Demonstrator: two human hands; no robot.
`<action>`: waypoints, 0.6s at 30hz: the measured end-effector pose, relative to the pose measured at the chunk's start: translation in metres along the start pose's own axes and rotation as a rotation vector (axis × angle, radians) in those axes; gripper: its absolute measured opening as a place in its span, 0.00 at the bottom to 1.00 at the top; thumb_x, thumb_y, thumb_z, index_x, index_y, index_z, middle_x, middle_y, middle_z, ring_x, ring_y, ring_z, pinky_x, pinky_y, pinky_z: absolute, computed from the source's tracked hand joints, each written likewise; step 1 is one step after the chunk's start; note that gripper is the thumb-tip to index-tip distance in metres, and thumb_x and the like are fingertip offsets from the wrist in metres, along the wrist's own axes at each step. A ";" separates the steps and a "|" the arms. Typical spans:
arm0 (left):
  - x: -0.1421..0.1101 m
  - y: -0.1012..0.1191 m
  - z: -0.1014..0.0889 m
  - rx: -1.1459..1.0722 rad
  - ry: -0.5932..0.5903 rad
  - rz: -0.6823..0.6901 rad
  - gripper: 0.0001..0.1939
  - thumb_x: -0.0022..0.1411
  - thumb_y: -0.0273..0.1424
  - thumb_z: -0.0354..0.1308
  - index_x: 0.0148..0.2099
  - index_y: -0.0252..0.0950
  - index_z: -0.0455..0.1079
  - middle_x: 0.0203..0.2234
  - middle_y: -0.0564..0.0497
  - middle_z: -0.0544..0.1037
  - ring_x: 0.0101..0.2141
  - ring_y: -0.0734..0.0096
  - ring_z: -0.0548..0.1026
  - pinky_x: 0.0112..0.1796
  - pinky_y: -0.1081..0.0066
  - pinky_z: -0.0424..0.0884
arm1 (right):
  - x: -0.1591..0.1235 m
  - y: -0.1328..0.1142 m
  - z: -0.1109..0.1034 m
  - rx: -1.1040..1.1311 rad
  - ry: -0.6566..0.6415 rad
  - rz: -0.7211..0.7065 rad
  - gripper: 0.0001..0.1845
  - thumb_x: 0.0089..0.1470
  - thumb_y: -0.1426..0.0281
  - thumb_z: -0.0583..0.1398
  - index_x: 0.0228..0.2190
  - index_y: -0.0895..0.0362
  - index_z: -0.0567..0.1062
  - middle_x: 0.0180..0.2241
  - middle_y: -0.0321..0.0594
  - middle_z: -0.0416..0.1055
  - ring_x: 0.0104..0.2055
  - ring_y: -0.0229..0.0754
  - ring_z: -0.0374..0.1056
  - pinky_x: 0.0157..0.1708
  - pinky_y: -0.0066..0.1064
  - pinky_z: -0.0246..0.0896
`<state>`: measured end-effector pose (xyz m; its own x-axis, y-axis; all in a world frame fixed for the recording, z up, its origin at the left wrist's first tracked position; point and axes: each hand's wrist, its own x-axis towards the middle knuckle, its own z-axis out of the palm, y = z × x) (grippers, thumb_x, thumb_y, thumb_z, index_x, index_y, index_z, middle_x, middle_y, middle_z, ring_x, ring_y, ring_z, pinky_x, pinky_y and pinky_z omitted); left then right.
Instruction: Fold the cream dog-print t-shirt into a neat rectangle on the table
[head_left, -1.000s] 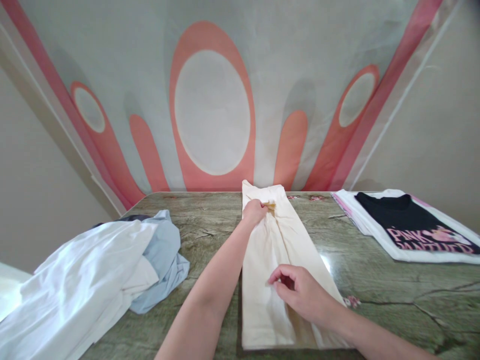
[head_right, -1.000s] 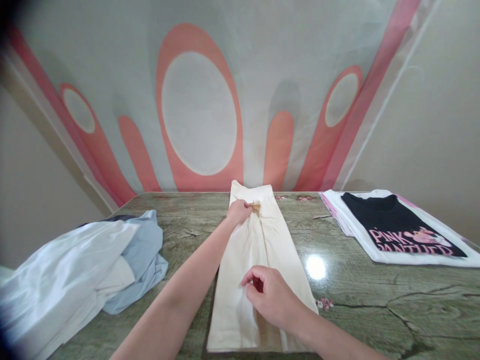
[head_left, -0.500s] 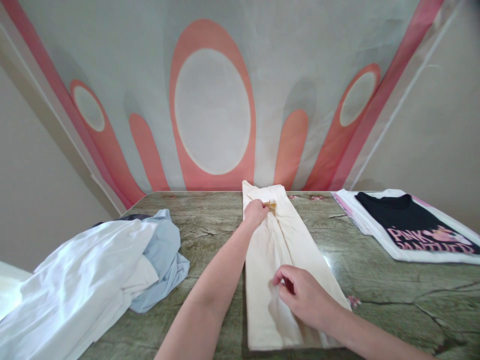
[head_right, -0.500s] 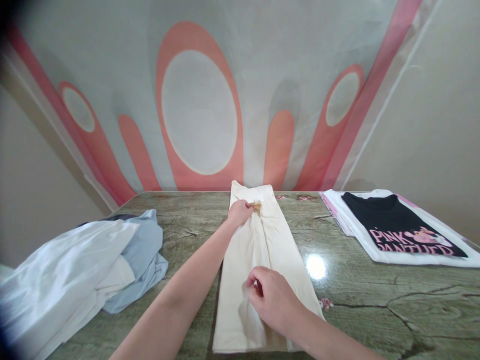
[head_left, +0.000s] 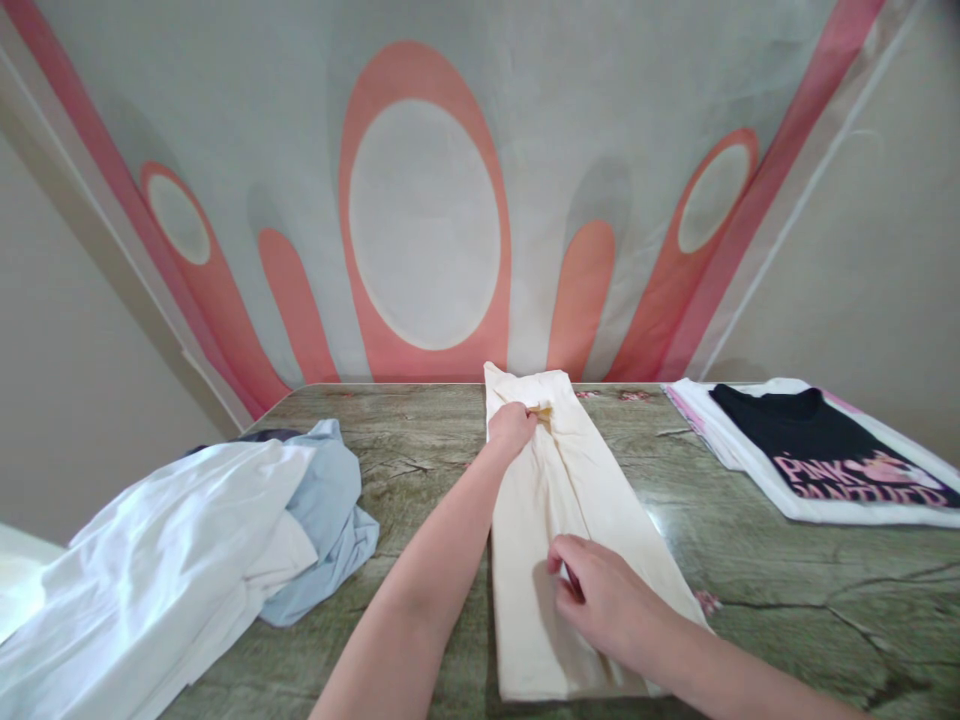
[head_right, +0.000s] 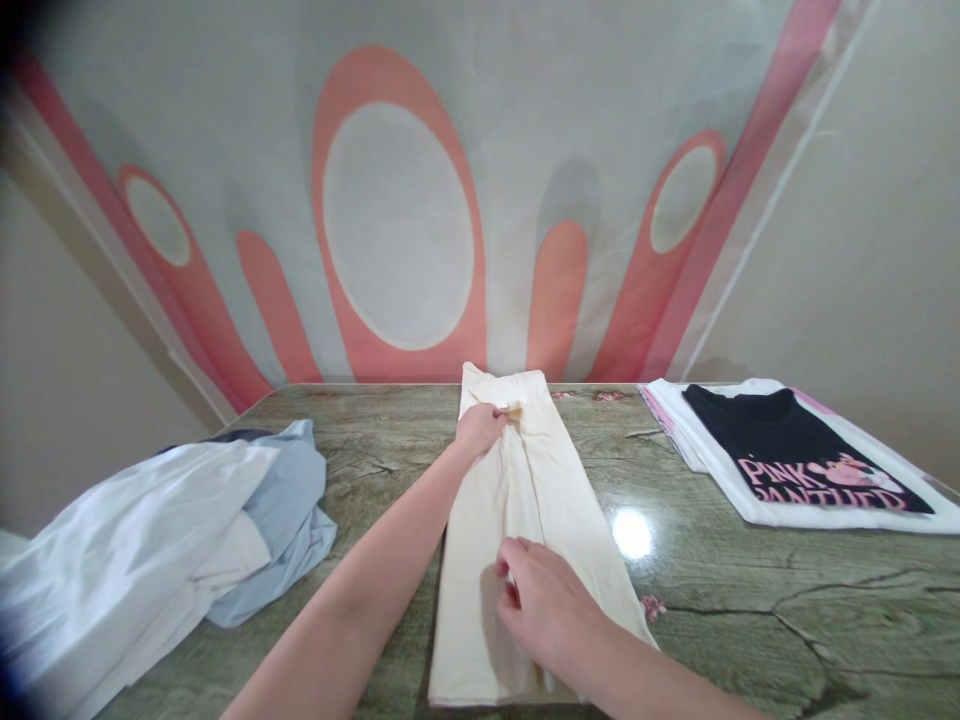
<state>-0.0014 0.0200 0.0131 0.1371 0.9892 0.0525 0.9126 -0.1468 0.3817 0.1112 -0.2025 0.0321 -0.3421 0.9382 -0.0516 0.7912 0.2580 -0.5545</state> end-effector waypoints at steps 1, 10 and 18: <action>0.000 -0.001 -0.001 0.004 -0.006 0.018 0.16 0.60 0.36 0.47 0.40 0.35 0.73 0.37 0.43 0.76 0.39 0.63 0.73 0.35 0.73 0.65 | -0.001 -0.001 0.000 -0.029 -0.003 -0.003 0.11 0.43 0.78 0.53 0.31 0.57 0.69 0.30 0.40 0.70 0.32 0.39 0.65 0.31 0.27 0.53; -0.020 -0.012 -0.017 0.028 -0.100 0.271 0.13 0.57 0.30 0.52 0.44 0.37 0.72 0.41 0.47 0.75 0.44 0.64 0.70 0.44 0.72 0.62 | 0.000 0.007 -0.029 -0.141 -0.067 -0.039 0.09 0.48 0.67 0.56 0.28 0.53 0.76 0.26 0.38 0.73 0.29 0.41 0.67 0.27 0.29 0.49; -0.056 -0.032 -0.006 0.242 -0.074 0.448 0.29 0.64 0.47 0.36 0.63 0.42 0.46 0.62 0.49 0.46 0.60 0.59 0.45 0.56 0.56 0.43 | 0.092 0.056 -0.060 -0.092 0.212 -0.115 0.14 0.51 0.74 0.52 0.36 0.62 0.75 0.35 0.42 0.73 0.37 0.40 0.66 0.38 0.28 0.56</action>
<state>-0.0404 -0.0305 0.0036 0.5540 0.8273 0.0933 0.8199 -0.5616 0.1114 0.1543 -0.0875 0.0461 -0.3266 0.9262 0.1881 0.7992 0.3769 -0.4682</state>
